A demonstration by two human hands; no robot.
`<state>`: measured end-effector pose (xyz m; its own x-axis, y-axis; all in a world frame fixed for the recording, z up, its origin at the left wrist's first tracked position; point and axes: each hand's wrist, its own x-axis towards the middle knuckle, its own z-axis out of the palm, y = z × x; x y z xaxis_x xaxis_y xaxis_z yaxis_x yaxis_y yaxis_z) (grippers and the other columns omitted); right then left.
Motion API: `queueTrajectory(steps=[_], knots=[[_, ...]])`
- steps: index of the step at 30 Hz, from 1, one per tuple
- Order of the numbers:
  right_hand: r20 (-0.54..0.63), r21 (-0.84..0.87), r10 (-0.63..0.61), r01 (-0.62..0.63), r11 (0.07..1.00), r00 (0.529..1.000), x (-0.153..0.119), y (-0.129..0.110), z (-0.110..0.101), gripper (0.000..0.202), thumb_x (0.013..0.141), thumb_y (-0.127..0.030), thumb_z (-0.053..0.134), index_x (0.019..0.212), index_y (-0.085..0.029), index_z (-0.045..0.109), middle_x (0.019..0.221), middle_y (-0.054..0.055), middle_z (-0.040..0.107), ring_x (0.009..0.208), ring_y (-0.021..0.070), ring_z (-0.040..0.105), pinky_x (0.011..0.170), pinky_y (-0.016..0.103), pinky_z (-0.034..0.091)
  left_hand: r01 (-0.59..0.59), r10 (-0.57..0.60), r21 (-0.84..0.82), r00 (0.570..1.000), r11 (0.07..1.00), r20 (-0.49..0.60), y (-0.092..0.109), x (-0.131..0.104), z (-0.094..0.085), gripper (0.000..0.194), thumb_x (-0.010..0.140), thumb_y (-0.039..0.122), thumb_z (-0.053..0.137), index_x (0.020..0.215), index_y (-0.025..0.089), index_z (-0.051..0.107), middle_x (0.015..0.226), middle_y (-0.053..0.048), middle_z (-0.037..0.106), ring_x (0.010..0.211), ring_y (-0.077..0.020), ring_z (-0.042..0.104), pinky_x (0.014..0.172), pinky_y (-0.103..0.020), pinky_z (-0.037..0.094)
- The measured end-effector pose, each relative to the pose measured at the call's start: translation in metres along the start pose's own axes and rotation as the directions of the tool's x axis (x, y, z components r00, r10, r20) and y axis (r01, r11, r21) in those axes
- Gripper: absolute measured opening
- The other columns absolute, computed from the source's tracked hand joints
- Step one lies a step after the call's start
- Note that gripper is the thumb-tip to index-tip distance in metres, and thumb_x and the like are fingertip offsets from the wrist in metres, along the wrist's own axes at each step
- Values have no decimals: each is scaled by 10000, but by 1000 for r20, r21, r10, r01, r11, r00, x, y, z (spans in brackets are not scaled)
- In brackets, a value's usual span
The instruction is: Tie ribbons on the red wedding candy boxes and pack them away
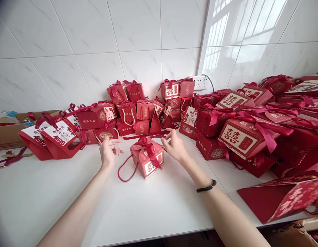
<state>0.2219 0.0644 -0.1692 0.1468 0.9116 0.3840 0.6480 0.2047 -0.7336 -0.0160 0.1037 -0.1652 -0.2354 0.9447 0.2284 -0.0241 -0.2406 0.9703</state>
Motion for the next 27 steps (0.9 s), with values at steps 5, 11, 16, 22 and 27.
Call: queueTrajectory(steps=[5, 11, 16, 22, 27], knots=[[213, 170, 38, -75, 983, 976, -6, -13, -4, 425, 869, -540, 370, 1047, -194, 539, 922, 70, 646, 849, 210, 613, 685, 332, 501, -30, 18, 56, 979, 998, 204, -6, -6, 10, 324, 675, 385, 596, 919, 172, 602, 800, -44, 655, 799, -195, 621, 766, -317, 484], [552, 369, -140, -91, 925, 822, -12, -23, -16, 440, 859, -469, 488, 1230, -234, 514, 1202, 63, 591, 1075, 236, 569, 905, 396, 474, 132, -115, 25, 731, 991, 673, -8, -23, 20, 445, 797, 449, 491, 1157, 193, 545, 1242, -84, 573, 1166, -277, 505, 990, -397, 373], [544, 440, -221, -51, 897, 810, -10, -23, -18, 432, 854, -435, 519, 1239, -238, 532, 1231, 54, 585, 1118, 250, 548, 942, 413, 445, 252, -180, 41, 561, 967, 808, -1, -24, 13, 490, 736, 368, 580, 1201, 221, 537, 1132, -72, 641, 1097, -319, 552, 905, -430, 431], [431, 447, -176, -39, 894, 885, -7, -16, -10, 482, 784, -499, 592, 1163, -204, 544, 1222, 93, 570, 1084, 252, 573, 915, 414, 477, 252, -129, -22, 567, 968, 813, -5, -23, 10, 813, 677, 305, 624, 1404, 296, 262, 1333, -55, 499, 1204, -309, 480, 975, -450, 400], [118, 393, -183, 124, 911, 976, -7, -11, -8, 504, 771, -569, 571, 1122, -210, 518, 1222, 119, 525, 1121, 257, 545, 874, 417, 514, -281, 184, 39, 720, 959, 669, -13, -24, 15, 1048, 631, 340, 730, 1450, 262, 80, 1463, -104, 289, 1344, -303, 282, 1112, -463, 219]])
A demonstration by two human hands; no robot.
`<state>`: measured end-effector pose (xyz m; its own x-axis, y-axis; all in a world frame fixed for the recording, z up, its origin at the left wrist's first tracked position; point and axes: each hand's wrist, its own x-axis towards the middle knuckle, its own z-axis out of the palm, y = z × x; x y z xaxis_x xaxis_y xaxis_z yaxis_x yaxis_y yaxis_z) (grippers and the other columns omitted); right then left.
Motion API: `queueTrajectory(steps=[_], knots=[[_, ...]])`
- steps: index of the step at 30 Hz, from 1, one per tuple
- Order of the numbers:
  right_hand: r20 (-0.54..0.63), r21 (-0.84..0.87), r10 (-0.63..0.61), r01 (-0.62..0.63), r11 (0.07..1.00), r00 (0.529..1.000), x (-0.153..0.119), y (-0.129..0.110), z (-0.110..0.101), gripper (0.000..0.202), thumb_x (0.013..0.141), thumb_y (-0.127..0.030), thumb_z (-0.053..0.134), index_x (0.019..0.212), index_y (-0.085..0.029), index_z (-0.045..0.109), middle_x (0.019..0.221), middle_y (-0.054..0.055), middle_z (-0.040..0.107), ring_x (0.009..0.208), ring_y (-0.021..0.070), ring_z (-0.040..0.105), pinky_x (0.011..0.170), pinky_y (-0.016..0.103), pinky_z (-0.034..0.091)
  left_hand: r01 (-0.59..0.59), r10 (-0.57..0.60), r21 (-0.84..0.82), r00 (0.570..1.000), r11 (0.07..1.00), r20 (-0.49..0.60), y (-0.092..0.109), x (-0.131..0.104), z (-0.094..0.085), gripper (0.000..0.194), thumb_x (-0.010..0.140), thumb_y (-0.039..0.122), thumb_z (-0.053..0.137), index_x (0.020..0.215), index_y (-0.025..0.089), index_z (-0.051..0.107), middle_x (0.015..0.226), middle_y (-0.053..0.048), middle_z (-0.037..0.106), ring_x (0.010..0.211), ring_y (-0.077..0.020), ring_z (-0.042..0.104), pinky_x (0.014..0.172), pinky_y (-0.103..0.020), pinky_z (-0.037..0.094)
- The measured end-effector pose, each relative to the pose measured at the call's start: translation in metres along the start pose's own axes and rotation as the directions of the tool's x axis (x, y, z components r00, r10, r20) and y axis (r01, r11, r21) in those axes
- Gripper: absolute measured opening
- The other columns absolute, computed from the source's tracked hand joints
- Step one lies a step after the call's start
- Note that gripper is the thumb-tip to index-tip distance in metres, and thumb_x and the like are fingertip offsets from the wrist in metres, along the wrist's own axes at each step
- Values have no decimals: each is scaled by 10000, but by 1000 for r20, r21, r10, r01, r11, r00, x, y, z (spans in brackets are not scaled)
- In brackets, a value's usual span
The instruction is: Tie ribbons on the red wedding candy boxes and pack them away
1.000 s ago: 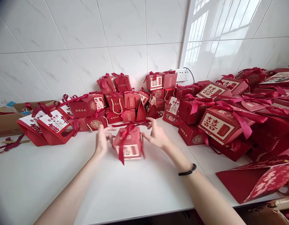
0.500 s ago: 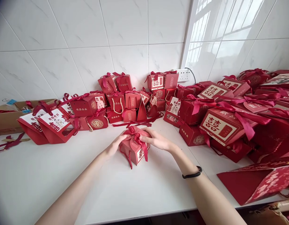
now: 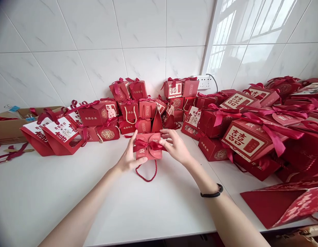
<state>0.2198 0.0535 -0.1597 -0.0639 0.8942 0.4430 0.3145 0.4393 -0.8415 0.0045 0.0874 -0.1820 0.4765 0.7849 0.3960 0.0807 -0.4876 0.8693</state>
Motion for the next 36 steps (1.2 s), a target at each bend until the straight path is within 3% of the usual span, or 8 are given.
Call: queueTrajectory(steps=[2, 5, 9, 14, 22, 28, 33, 36], knots=[[77, 10, -52, 52, 999, 996, -2, -2, 0, 545, 752, -569, 596, 1169, -232, 501, 1276, 114, 483, 1174, 265, 507, 858, 400, 529, -41, 50, 111, 996, 993, -75, -4, 0, 1, 1090, 597, 359, 761, 1448, 242, 89, 1477, -129, 227, 1362, -322, 223, 1120, -486, 178], [165, -6, -83, 85, 996, 983, -4, -5, 1, 586, 695, -479, 702, 1197, -257, 497, 1318, 96, 454, 1225, 274, 463, 840, 382, 546, -1, 4, 40, 998, 999, -67, -7, 0, 1, 1057, 629, 421, 739, 1441, 255, 82, 1486, -125, 185, 1378, -311, 178, 1123, -473, 182], [69, -7, -54, 54, 998, 996, -4, -3, 5, 380, 767, -439, 637, 1078, -231, 571, 1212, 95, 542, 1187, 265, 503, 810, 385, 557, 48, -67, -180, 993, 982, -98, -4, 3, 2, 740, 782, 583, 503, 1386, 252, 231, 1440, -100, 307, 1348, -277, 269, 1099, -424, 266], [-40, -59, -38, 36, 998, 998, -2, -2, 11, 290, 805, -473, 563, 761, -196, 636, 1178, 107, 525, 1112, 245, 530, 726, 322, 554, 83, -102, -136, 985, 987, -137, 3, 6, 2, 569, 798, 462, 559, 1285, 268, 337, 1318, -77, 444, 1245, -243, 408, 1030, -409, 362], [-105, 118, 221, -208, 971, 970, 0, -8, 16, 423, 720, -572, 600, 644, -156, 584, 1041, 114, 607, 917, 226, 581, 677, 300, 475, 80, -81, -42, 997, 996, -20, 13, 3, -5, 577, 728, 352, 637, 1221, 256, 351, 1257, -83, 475, 1181, -268, 464, 957, -419, 423], [-57, 190, 261, -246, 950, 964, 0, -9, 18, 443, 703, -585, 615, 654, -148, 559, 975, 94, 636, 770, 157, 565, 652, 266, 457, 195, -185, -101, 977, 976, 105, 21, 1, -7, 718, 665, 283, 706, 1262, 286, 308, 1276, -82, 464, 1133, -255, 521, 958, -418, 435], [-113, 155, 278, -259, 953, 954, 0, -7, 20, 443, 704, -596, 606, 705, -153, 583, 872, 79, 645, 680, 143, 562, 567, 249, 460, 221, -214, -138, 974, 965, 68, 17, 0, 0, 989, 582, 298, 794, 1347, 317, 168, 1354, -116, 389, 1127, -266, 533, 958, -438, 436], [-115, 139, 301, -285, 949, 947, 0, -7, 19, 438, 709, -593, 603, 697, -156, 584, 810, 74, 650, 627, 143, 565, 498, 234, 442, 199, -193, -157, 980, 967, 53, 17, 0, 3, 946, 585, 336, 791, 1320, 286, 199, 1317, -116, 429, 1147, -261, 515, 972, -431, 417]])
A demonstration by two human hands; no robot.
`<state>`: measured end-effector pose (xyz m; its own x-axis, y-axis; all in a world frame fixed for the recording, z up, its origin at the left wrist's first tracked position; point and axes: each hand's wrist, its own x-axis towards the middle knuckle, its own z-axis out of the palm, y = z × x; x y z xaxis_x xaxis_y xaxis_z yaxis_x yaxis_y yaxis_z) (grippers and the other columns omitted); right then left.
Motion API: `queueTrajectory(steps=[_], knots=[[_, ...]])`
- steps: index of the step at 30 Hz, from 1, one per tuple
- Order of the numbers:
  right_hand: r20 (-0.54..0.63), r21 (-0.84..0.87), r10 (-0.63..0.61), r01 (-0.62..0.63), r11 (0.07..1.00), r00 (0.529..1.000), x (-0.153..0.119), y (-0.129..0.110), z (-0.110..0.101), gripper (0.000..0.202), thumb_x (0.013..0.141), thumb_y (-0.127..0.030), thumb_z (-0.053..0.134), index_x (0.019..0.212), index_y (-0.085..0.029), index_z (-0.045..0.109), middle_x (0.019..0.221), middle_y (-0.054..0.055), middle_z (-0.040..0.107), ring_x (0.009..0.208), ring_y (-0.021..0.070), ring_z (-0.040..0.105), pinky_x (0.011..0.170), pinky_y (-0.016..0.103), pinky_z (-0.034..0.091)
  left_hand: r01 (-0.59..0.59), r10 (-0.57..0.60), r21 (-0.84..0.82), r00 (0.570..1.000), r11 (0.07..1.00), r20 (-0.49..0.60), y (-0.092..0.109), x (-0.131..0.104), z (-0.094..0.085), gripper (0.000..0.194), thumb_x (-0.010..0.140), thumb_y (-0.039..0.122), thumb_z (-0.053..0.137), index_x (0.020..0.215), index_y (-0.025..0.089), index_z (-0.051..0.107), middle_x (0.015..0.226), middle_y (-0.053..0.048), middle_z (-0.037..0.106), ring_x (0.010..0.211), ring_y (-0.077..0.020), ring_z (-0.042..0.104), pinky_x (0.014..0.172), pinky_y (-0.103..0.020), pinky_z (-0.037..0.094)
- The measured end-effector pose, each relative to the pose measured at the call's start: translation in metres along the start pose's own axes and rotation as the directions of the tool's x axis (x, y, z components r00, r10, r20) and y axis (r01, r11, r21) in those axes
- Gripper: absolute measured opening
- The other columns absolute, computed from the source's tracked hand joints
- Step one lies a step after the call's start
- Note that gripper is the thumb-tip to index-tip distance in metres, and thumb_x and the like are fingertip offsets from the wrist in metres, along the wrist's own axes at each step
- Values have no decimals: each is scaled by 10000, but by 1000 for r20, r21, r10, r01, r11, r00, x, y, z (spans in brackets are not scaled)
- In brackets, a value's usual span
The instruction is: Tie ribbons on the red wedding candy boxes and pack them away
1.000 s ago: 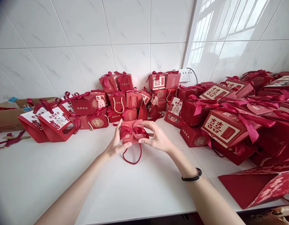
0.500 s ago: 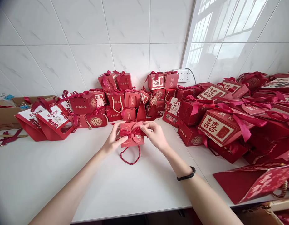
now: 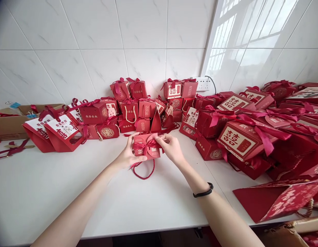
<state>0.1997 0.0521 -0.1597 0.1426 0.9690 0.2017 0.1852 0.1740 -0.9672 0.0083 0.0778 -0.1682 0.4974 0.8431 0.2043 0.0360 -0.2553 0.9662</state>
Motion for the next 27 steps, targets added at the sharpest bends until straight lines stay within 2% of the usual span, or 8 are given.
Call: queueTrajectory(steps=[4, 6, 8, 10, 15, 20, 24, 27], knots=[[-47, -67, -30, 27, 997, 998, -2, -3, -1, 421, 711, -577, 610, 674, -158, 587, 783, 64, 659, 619, 138, 574, 477, 215, 420, 14, -18, -84, 999, 996, -49, 4, 0, 4, 650, 698, 443, 669, 1204, 246, 313, 1196, -90, 522, 1104, -241, 531, 942, -410, 421], [-54, -93, -43, 38, 995, 998, -4, -5, 0, 420, 705, -580, 611, 673, -162, 589, 766, 56, 660, 601, 136, 576, 457, 212, 407, 11, -15, -33, 992, 999, -123, 5, 0, 6, 589, 704, 436, 659, 1160, 239, 344, 1159, -79, 532, 1083, -234, 536, 929, -401, 422], [-53, -115, -60, 53, 992, 997, -6, -7, 0, 424, 699, -588, 611, 648, -169, 570, 759, 46, 662, 568, 130, 572, 444, 216, 400, -3, 16, 65, 980, 998, -201, 4, 0, 9, 578, 687, 406, 676, 1133, 229, 355, 1154, -78, 520, 1075, -227, 533, 934, -393, 415], [-70, -161, -97, 85, 983, 993, -7, -8, 1, 420, 702, -579, 613, 618, -172, 556, 756, 39, 663, 570, 127, 579, 480, 221, 419, -12, 41, 127, 974, 992, -224, 4, 0, 11, 599, 660, 382, 699, 1120, 222, 351, 1163, -82, 506, 1069, -225, 532, 931, -387, 415], [-106, -247, -156, 126, 961, 982, -11, -11, 2, 408, 733, -556, 595, 606, -170, 553, 748, 31, 649, 594, 124, 595, 575, 231, 449, 14, 6, 88, 973, 996, -229, 5, -2, 15, 721, 604, 378, 747, 1164, 223, 320, 1169, -93, 507, 1072, -237, 531, 916, -399, 428], [-55, -214, -128, 114, 970, 990, -12, -9, 3, 431, 765, -578, 549, 623, -172, 525, 724, 25, 622, 557, 117, 582, 516, 224, 452, 17, 14, 88, 943, 996, -332, 5, -2, 19, 608, 649, 382, 721, 1119, 232, 367, 1141, -76, 522, 1047, -219, 546, 922, -392, 426], [48, -91, -68, 73, 993, 997, -11, -9, 3, 448, 761, -602, 537, 677, -162, 548, 788, 47, 618, 622, 134, 605, 538, 240, 519, -7, 25, 53, 938, 999, -345, 4, -1, 17, 559, 673, 369, 709, 1101, 242, 373, 1112, -60, 537, 1002, -199, 563, 900, -381, 441], [125, -94, -51, 63, 994, 991, -9, -13, -1, 427, 753, -575, 563, 691, -153, 564, 823, 60, 624, 656, 142, 611, 516, 231, 524, -21, 28, 25, 938, 999, -347, 3, 0, 13, 543, 674, 365, 710, 1087, 245, 379, 1090, -51, 546, 987, -193, 568, 878, -366, 454]])
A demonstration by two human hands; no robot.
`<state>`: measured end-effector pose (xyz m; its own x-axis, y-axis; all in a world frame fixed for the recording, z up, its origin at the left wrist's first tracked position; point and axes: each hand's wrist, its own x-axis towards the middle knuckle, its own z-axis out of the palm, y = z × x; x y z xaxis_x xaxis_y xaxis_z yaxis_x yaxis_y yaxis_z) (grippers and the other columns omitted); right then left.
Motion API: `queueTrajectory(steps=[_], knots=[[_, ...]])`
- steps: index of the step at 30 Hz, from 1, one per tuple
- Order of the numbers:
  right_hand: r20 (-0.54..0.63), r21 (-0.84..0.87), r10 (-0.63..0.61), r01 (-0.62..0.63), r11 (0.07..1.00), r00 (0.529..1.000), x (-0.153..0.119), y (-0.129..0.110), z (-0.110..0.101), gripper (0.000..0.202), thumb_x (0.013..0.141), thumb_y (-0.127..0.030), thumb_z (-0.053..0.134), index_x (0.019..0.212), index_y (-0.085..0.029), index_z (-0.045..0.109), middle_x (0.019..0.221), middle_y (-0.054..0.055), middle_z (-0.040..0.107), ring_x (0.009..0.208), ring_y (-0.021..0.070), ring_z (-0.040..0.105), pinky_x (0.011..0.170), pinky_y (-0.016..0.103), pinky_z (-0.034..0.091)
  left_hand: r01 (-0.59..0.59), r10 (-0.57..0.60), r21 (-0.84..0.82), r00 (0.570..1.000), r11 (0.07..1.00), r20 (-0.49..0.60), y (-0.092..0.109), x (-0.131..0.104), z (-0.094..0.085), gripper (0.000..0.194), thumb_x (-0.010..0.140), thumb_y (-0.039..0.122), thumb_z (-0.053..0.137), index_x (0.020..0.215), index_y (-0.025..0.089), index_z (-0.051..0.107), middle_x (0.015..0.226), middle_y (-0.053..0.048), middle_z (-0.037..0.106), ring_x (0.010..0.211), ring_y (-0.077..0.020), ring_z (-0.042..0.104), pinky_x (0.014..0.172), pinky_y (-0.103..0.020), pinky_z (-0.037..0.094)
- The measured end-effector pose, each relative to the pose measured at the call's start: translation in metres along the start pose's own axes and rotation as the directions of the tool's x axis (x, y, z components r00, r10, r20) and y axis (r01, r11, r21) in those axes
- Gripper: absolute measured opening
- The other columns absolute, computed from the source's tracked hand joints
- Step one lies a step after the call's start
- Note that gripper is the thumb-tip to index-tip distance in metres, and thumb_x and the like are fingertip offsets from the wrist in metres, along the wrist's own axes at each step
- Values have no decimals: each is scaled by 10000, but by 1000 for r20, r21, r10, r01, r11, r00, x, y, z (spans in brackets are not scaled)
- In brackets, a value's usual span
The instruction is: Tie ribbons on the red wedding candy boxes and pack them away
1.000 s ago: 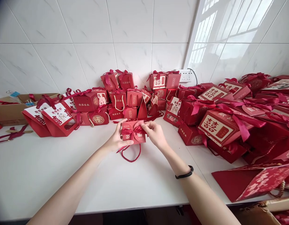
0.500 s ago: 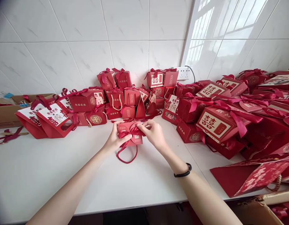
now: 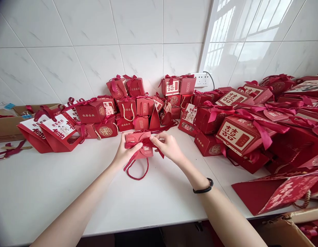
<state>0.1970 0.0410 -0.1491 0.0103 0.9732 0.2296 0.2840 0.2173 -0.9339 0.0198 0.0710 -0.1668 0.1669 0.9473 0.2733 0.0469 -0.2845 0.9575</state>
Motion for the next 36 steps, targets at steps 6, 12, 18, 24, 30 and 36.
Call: queueTrajectory(steps=[6, 12, 18, 24, 30, 36], knots=[[184, -92, 121, -105, 990, 975, 1, -2, -10, 295, 754, -444, 629, 714, -157, 570, 703, 39, 630, 662, 143, 611, 510, 230, 536, -1, 4, 61, 999, 998, -40, 1, 3, -3, 525, 673, 362, 707, 1071, 240, 387, 1050, -36, 541, 952, -179, 566, 864, -357, 454], [314, -54, 131, -120, 991, 940, -2, -4, -12, 420, 761, -579, 575, 769, -160, 550, 685, 19, 580, 588, 112, 576, 461, 230, 540, -23, 25, 61, 999, 998, -35, -2, 3, -4, 532, 676, 357, 707, 1081, 241, 383, 1094, -46, 530, 1006, -188, 554, 905, -374, 434], [283, -57, 146, -135, 989, 948, -1, 1, -9, 310, 787, -479, 585, 825, -173, 558, 788, 48, 576, 741, 154, 588, 425, 198, 535, -6, 8, 55, 999, 998, -33, 1, 2, -4, 519, 670, 347, 711, 1066, 240, 394, 1073, -38, 537, 995, -189, 561, 892, -366, 439], [392, -182, 205, -143, 973, 897, -4, -3, -8, 256, 782, -387, 574, 665, -170, 507, 575, 4, 542, 547, 113, 542, 355, 171, 419, -10, 14, 68, 998, 998, -55, 0, 3, -2, 517, 665, 346, 710, 1058, 240, 390, 1099, -44, 514, 1005, -185, 547, 892, -361, 436], [491, -191, 238, -163, 968, 838, -4, -7, -11, 263, 752, -408, 590, 656, -172, 522, 569, 0, 579, 540, 108, 551, 381, 174, 367, -12, 18, 76, 997, 997, -70, -1, 4, -2, 512, 663, 340, 710, 1053, 240, 394, 1137, -53, 487, 1023, -183, 534, 907, -361, 427], [501, -70, 172, -158, 985, 848, -7, -11, -13, 401, 804, -549, 511, 669, -172, 483, 545, -30, 521, 459, 64, 453, 389, 174, 323, -24, 38, 126, 993, 992, -110, -4, 6, -5, 475, 670, 340, 705, 1030, 242, 411, 1074, -35, 504, 988, -181, 539, 903, -365, 424]])
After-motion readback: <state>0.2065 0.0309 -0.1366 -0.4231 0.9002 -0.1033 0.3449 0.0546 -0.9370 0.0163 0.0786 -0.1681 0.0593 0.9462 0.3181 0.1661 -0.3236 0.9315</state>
